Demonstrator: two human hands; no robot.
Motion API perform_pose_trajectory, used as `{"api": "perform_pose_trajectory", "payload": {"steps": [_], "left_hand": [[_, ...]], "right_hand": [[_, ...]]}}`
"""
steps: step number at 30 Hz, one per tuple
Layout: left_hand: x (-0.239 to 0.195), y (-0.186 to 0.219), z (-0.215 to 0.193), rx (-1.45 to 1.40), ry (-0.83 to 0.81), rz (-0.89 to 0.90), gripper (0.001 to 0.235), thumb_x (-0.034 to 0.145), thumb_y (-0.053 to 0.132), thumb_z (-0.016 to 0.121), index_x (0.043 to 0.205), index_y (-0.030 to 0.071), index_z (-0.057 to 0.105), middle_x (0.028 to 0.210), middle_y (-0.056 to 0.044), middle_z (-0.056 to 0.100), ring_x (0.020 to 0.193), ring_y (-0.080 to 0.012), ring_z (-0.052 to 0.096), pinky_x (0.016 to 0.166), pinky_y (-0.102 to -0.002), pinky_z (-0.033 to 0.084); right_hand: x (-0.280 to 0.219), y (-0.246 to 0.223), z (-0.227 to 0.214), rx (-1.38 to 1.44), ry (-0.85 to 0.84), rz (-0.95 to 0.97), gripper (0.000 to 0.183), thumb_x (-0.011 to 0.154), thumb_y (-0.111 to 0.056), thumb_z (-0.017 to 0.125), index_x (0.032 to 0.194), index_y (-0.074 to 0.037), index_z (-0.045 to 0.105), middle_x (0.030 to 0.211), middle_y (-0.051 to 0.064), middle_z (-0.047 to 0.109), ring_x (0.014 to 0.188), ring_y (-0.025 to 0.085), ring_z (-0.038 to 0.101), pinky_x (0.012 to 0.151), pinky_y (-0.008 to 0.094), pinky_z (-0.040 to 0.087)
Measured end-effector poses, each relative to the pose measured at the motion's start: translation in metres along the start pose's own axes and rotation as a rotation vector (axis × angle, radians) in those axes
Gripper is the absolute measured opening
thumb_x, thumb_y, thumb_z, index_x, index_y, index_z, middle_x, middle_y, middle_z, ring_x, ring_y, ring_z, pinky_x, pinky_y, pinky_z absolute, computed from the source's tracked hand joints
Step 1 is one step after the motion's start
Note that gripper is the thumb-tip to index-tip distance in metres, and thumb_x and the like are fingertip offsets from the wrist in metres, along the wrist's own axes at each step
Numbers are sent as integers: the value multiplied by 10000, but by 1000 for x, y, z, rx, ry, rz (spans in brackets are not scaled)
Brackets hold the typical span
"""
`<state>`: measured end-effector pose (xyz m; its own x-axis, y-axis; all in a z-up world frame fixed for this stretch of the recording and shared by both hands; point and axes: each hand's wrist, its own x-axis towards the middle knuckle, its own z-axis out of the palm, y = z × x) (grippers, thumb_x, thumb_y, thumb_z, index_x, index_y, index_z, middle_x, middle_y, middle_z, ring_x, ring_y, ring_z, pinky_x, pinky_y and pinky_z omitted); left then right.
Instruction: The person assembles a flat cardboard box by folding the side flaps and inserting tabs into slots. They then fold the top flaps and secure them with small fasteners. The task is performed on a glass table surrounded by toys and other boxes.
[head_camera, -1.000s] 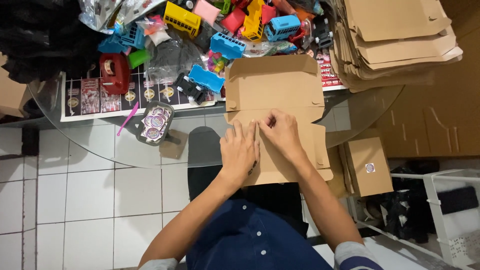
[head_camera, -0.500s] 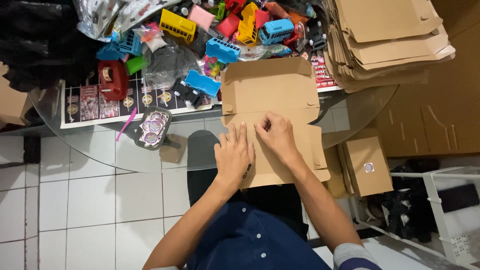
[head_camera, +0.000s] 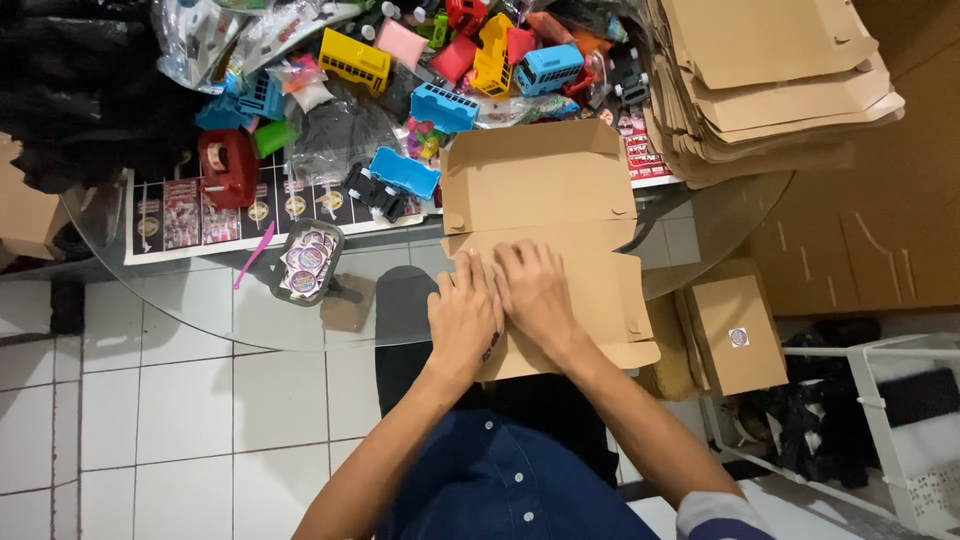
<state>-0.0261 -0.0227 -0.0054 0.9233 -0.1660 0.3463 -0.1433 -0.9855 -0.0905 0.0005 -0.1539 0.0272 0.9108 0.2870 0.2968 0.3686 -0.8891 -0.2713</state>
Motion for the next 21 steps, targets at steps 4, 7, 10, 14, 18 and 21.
{"api": "perform_pose_trajectory", "payload": {"steps": [4,7,10,14,18,21], "left_hand": [[3,-4,-14,-11,-4,12,723,798,503,658,1378,74,608,1280,-92,587,802,-228,555,511,-314,483],[4,-5,-17,-31,-9,14,700,832,513,635,1375,72,614,1285,-86,594,789,-217,556,499,-306,482],[5,-6,-17,-55,-22,10,711,825,514,631,1370,59,613,1289,-95,596,799,-232,566,500,-319,489],[6,-6,-19,-68,-36,5,724,828,504,628,1389,47,595,1293,-97,592,810,-237,581,510,-321,508],[5,-8,-21,-77,-53,21,723,838,497,621,1406,52,581,1303,-103,593,812,-236,593,526,-322,519],[4,-11,-15,-99,-55,31,706,859,520,600,1387,51,595,1303,-108,597,810,-237,607,519,-323,522]], "right_hand": [[-7,7,-8,-143,11,-110,300,998,-300,573,1285,-242,639,1183,84,607,997,310,612,772,433,487],[-13,8,-18,-288,44,-193,383,965,-340,581,1338,-276,636,1253,51,615,972,296,608,760,437,474],[-17,2,-23,-317,59,-184,370,971,-311,571,1313,-212,672,1285,70,623,985,308,593,747,443,463],[-18,0,-20,-377,59,-179,381,970,-336,564,1318,-221,669,1283,65,616,973,290,587,706,417,450],[-14,-2,-30,-369,25,-188,459,961,-346,551,1412,-273,592,1273,73,608,979,299,604,695,420,467],[-12,-1,-30,-356,-17,-191,433,978,-341,525,1401,-284,599,1287,95,600,983,317,605,695,425,474]]}}
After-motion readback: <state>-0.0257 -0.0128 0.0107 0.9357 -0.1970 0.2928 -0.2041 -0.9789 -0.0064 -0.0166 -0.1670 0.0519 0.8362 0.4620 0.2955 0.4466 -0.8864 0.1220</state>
